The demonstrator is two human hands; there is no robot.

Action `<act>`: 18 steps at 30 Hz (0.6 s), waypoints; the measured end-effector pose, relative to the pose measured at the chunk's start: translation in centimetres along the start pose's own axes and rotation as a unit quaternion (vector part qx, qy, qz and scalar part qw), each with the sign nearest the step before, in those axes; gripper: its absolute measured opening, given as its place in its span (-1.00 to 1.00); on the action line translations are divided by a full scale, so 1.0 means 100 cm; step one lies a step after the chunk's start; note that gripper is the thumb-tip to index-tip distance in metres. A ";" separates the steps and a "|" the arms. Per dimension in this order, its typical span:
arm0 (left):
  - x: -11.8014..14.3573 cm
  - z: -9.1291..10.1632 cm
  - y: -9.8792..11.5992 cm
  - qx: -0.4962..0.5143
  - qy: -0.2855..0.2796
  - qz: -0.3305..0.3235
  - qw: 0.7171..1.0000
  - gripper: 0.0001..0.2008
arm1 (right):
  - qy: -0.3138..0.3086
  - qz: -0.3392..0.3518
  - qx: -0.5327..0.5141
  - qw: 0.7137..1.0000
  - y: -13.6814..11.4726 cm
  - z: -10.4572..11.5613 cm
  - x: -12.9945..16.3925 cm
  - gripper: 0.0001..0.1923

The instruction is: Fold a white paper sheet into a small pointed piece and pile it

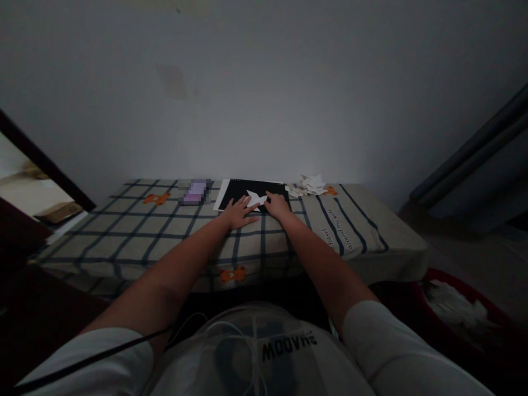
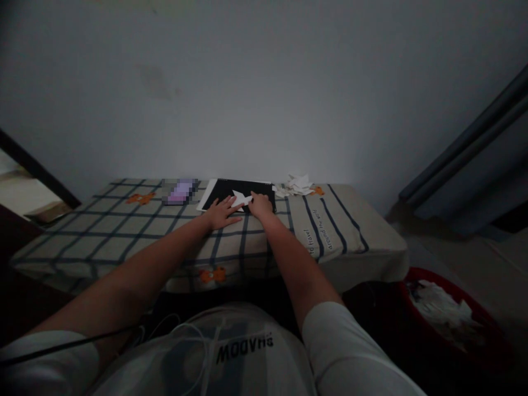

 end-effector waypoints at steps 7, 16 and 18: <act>0.005 -0.005 0.000 0.009 0.044 -0.024 0.999 -0.37 | 0.043 -0.122 -0.200 0.971 -0.009 -0.027 -0.024 -0.30; 0.015 0.005 0.003 0.068 0.240 0.046 0.967 -0.51 | 0.114 -0.144 -0.272 0.945 0.007 -0.024 -0.030 -0.32; 0.010 0.006 0.006 0.162 0.284 0.137 0.935 -0.58 | 0.150 -0.135 -0.304 0.931 0.015 -0.017 -0.027 -0.31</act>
Point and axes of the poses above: each hand's wrist, its own x-axis away from the middle knuckle, its own z-axis out of the back of the hand, y = z × x, the point moved 1 cm from there along -x, towards the middle knuckle, and after that the axes turned 14 degrees about y, right-handed, at the moved point
